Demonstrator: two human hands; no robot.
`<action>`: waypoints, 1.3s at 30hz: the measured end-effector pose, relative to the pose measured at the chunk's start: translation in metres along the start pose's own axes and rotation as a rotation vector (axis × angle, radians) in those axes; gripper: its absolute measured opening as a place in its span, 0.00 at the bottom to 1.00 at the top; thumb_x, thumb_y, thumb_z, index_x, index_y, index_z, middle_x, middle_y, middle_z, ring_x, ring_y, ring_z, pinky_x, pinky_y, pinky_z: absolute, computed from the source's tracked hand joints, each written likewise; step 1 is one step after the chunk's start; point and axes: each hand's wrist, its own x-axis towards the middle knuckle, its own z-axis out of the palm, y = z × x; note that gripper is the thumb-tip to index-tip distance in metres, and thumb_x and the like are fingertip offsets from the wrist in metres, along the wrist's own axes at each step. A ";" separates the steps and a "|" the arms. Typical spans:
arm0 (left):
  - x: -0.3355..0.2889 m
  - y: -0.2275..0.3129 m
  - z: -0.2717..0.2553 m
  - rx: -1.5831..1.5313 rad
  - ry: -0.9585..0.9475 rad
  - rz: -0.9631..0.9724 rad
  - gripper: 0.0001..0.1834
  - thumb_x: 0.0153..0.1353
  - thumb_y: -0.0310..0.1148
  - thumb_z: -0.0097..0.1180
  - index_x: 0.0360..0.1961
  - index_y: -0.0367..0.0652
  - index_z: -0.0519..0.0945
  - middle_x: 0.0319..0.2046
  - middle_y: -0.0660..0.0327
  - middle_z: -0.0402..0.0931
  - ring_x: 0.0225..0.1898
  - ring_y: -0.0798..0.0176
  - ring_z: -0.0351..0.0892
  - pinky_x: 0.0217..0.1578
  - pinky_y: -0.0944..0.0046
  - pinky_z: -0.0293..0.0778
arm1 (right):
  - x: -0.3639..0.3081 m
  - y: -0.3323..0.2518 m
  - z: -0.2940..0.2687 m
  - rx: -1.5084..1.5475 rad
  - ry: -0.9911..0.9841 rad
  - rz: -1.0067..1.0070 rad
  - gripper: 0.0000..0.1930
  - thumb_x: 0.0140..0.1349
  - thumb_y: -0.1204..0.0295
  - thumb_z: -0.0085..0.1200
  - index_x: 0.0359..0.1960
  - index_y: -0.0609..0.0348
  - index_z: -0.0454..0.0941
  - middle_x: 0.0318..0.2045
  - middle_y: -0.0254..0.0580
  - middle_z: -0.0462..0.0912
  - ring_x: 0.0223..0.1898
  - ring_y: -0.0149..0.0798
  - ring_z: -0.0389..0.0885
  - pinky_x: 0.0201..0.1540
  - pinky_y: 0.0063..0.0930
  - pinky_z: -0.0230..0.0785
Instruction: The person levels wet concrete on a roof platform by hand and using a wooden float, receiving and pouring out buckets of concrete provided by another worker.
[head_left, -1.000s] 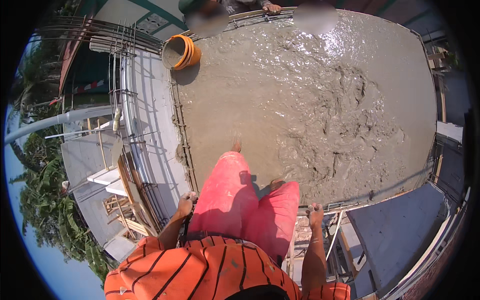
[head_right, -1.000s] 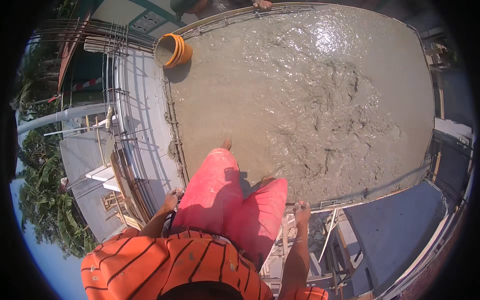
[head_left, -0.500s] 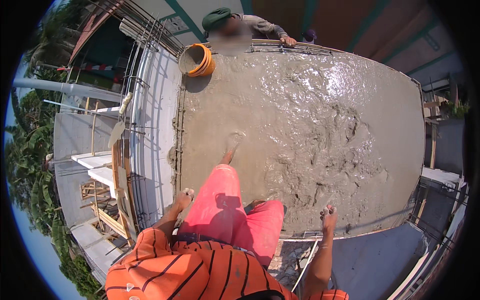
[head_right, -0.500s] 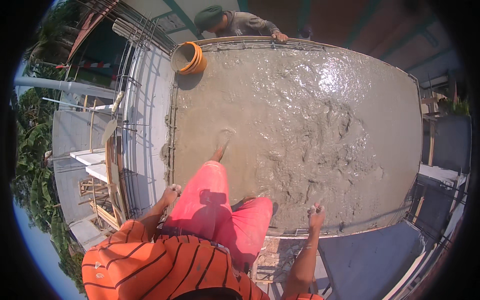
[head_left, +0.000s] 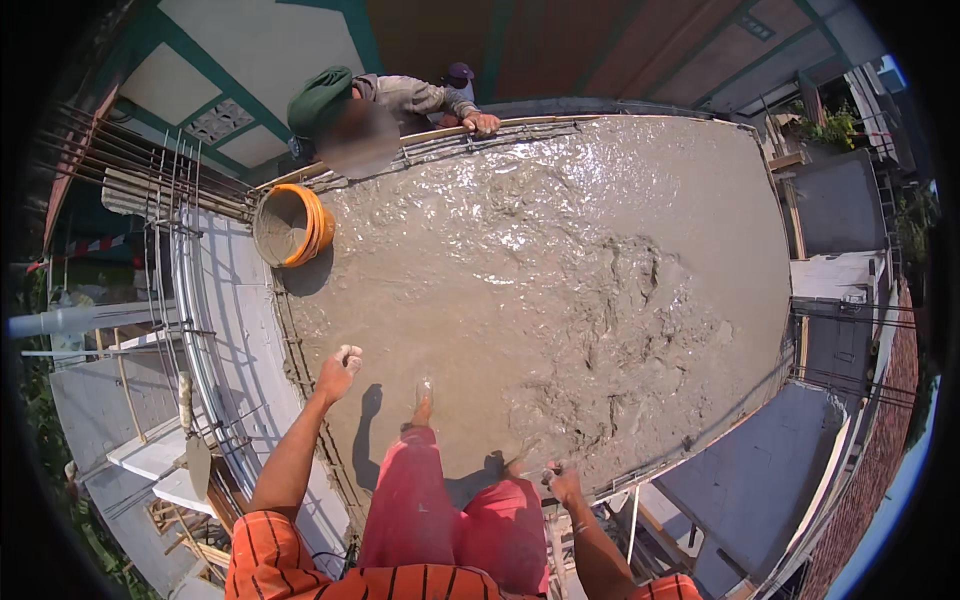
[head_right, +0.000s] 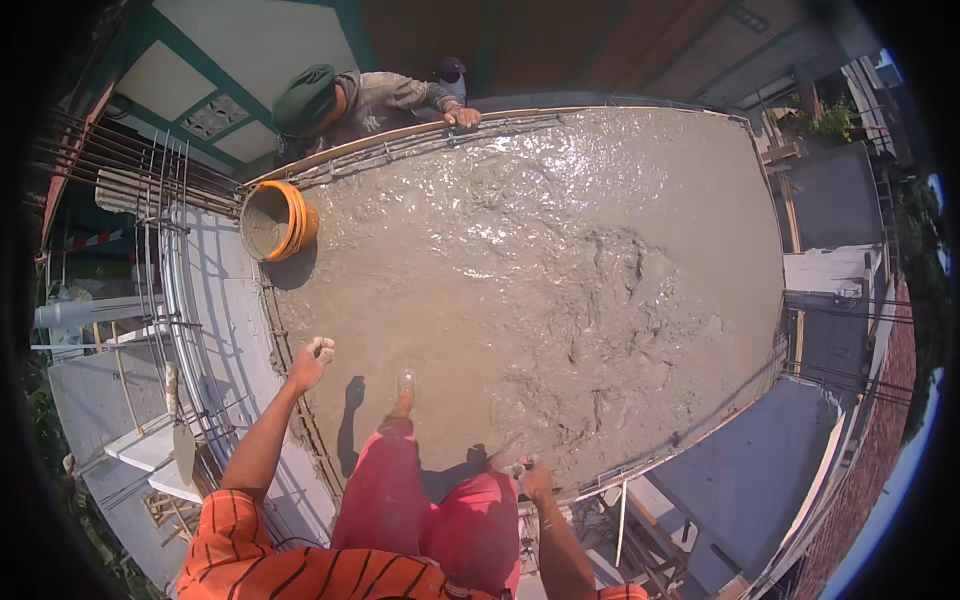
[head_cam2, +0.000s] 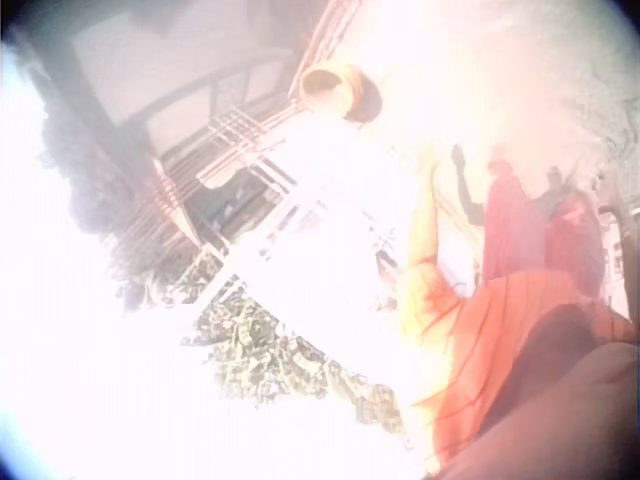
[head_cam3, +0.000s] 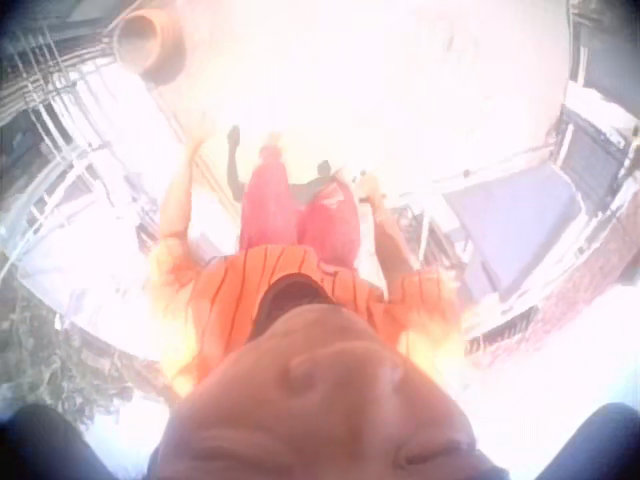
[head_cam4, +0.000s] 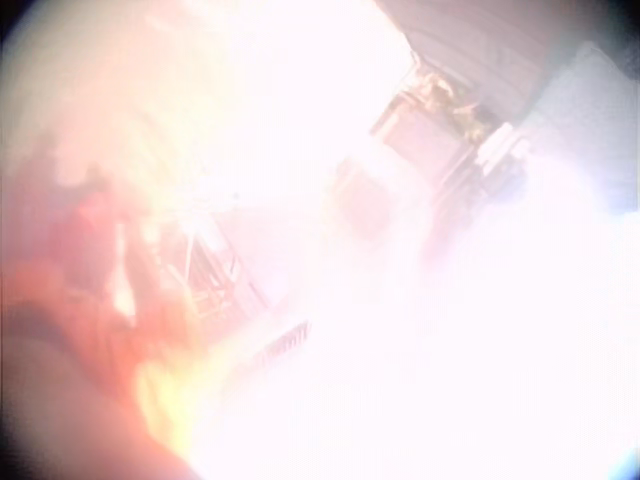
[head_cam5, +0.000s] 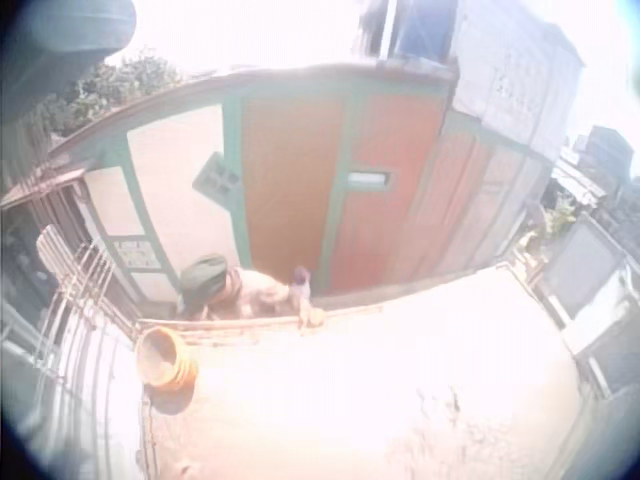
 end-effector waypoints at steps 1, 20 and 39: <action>0.005 -0.019 -0.010 -0.043 -0.002 -0.021 0.10 0.56 0.29 0.49 0.39 0.37 0.74 0.24 0.62 0.74 0.27 0.70 0.72 0.31 0.68 0.69 | 0.009 -0.005 0.019 -0.051 -0.053 -0.061 0.12 0.53 0.75 0.53 0.40 0.65 0.70 0.30 0.44 0.79 0.28 0.32 0.79 0.28 0.24 0.71; 0.057 -0.043 -0.068 -0.234 0.205 -0.042 0.09 0.55 0.28 0.48 0.37 0.38 0.75 0.22 0.64 0.74 0.24 0.72 0.70 0.26 0.70 0.67 | -0.030 -0.123 0.084 0.321 -0.158 0.138 0.08 0.58 0.74 0.49 0.39 0.55 0.68 0.29 0.36 0.76 0.27 0.33 0.78 0.27 0.24 0.70; 0.305 0.151 -0.291 -0.672 0.112 0.169 0.13 0.57 0.39 0.52 0.39 0.43 0.73 0.26 0.69 0.70 0.27 0.73 0.71 0.29 0.73 0.63 | -0.033 -0.031 0.093 -0.031 0.046 -0.009 0.08 0.54 0.76 0.53 0.35 0.62 0.71 0.28 0.36 0.77 0.27 0.25 0.72 0.31 0.21 0.66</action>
